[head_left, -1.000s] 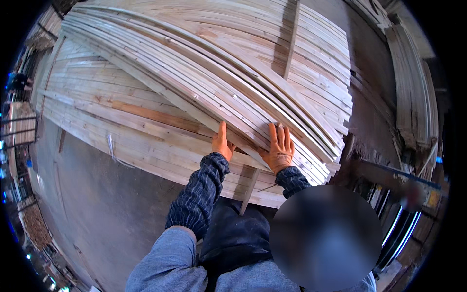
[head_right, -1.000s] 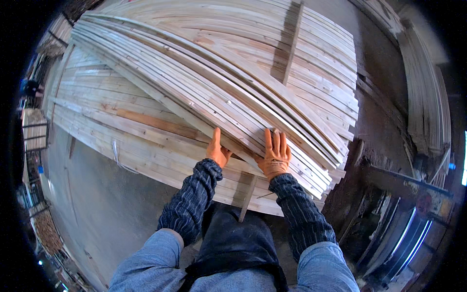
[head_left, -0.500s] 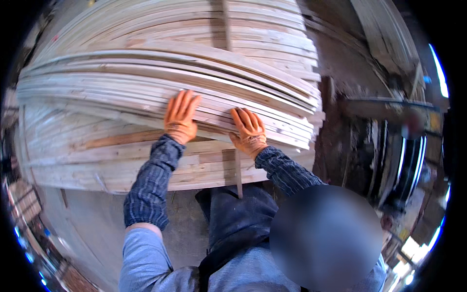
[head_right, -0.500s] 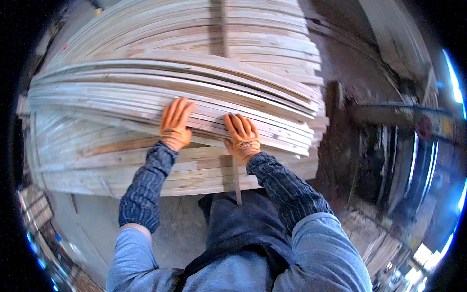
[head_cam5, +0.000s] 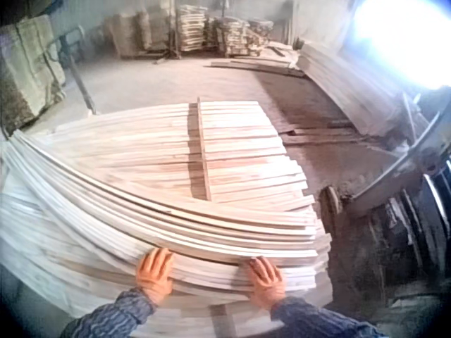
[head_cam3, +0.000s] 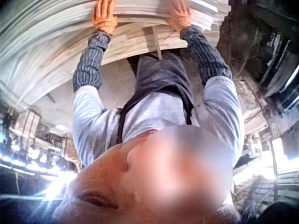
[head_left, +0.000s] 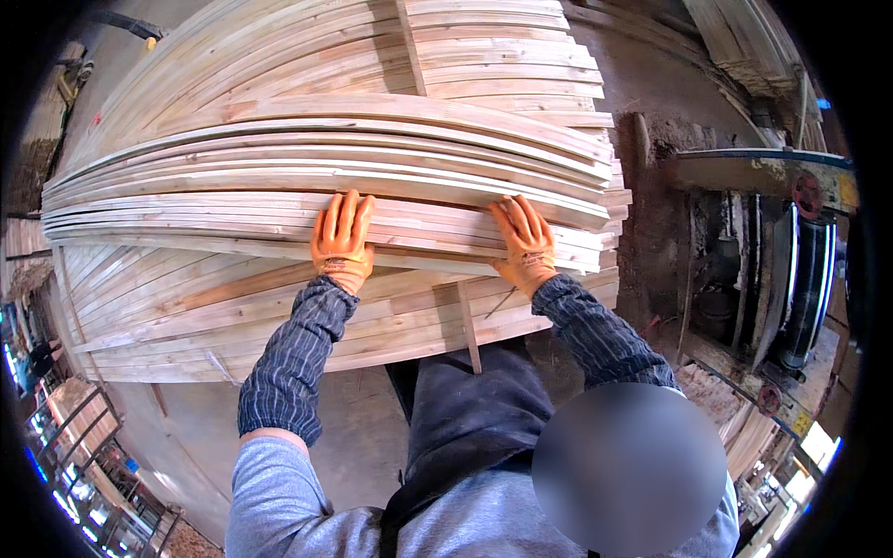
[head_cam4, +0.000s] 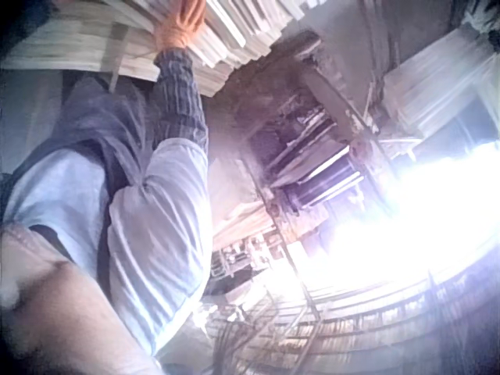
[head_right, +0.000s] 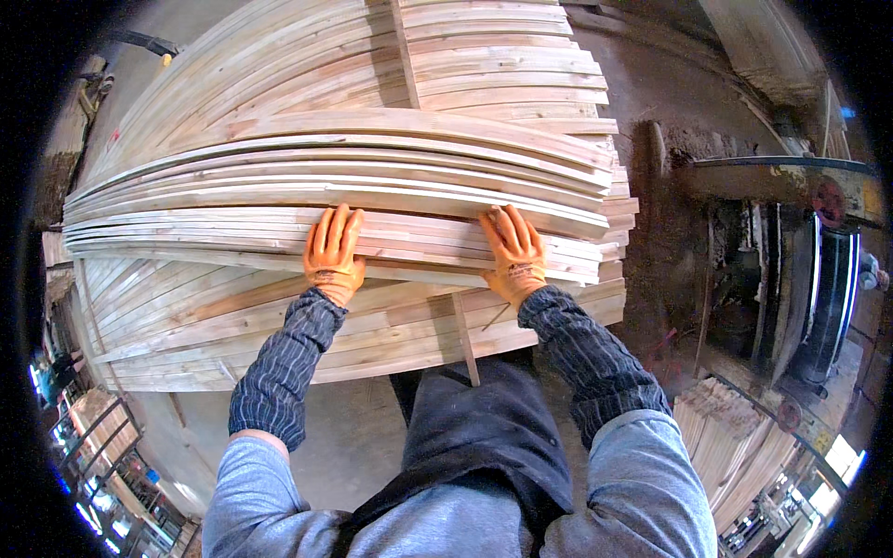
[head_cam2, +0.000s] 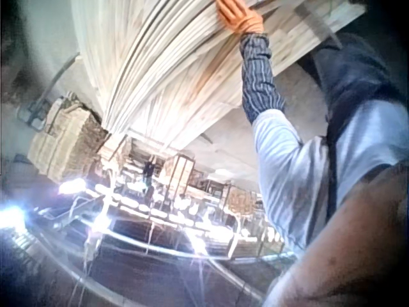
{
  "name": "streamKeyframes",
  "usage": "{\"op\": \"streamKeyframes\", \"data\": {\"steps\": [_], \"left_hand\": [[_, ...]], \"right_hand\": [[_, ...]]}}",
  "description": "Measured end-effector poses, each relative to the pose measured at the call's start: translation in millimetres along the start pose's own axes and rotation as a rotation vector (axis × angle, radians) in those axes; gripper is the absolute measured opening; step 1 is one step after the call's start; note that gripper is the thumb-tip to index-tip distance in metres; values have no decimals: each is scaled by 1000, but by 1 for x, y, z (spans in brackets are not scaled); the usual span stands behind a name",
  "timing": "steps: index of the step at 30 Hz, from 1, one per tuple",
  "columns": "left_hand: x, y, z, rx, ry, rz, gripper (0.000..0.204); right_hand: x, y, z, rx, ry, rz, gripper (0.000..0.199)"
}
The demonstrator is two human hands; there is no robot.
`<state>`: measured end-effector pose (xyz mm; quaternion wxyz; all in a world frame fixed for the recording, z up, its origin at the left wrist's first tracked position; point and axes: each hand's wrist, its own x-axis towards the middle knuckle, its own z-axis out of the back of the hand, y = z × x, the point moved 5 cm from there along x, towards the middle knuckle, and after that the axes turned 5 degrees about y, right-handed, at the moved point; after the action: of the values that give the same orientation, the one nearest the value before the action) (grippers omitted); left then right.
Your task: The person picks up long wooden planks from a stack and places them onto a machine. They then untie a red strap from a bundle of lumber and continue to move planks.
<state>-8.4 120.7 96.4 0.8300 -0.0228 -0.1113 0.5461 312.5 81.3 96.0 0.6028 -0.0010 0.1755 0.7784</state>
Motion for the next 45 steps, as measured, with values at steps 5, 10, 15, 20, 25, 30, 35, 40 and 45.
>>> {"op": "streamKeyframes", "data": {"steps": [5, 10, 15, 20, 25, 30, 35, 40, 45], "left_hand": [[0, 4, 6, -30, -33, -21, 86], [0, -5, 7, -36, -40, 41, 84], [-10, -4, 0, 0, -74, 47, 83], [-1, -3, 3, -17, -13, 22, 81], [22, -1, 10, -70, 138, -84, 71], [28, 8, 0, -27, 123, -172, 54], [24, -12, 20, -50, 424, -242, 78], [-9, 0, 98, -290, 433, -300, 93], [-31, 144, 159, 29, 406, -203, 93]], "right_hand": [[2, 3, -5, -46, -47, 14, 109], [-14, 25, -5, -14, -124, 206, 101], [12, 18, 6, 35, 88, 36, 109], [10, 20, 4, -39, 123, 23, 110], [34, 89, -28, -9, 20, 157, 91], [88, 131, -36, -151, 198, 16, 72], [61, 114, 3, -22, 342, 113, 64], [-58, 31, 74, -6, 451, 99, 73], [-211, -138, 167, -75, 287, -186, 78]]}}
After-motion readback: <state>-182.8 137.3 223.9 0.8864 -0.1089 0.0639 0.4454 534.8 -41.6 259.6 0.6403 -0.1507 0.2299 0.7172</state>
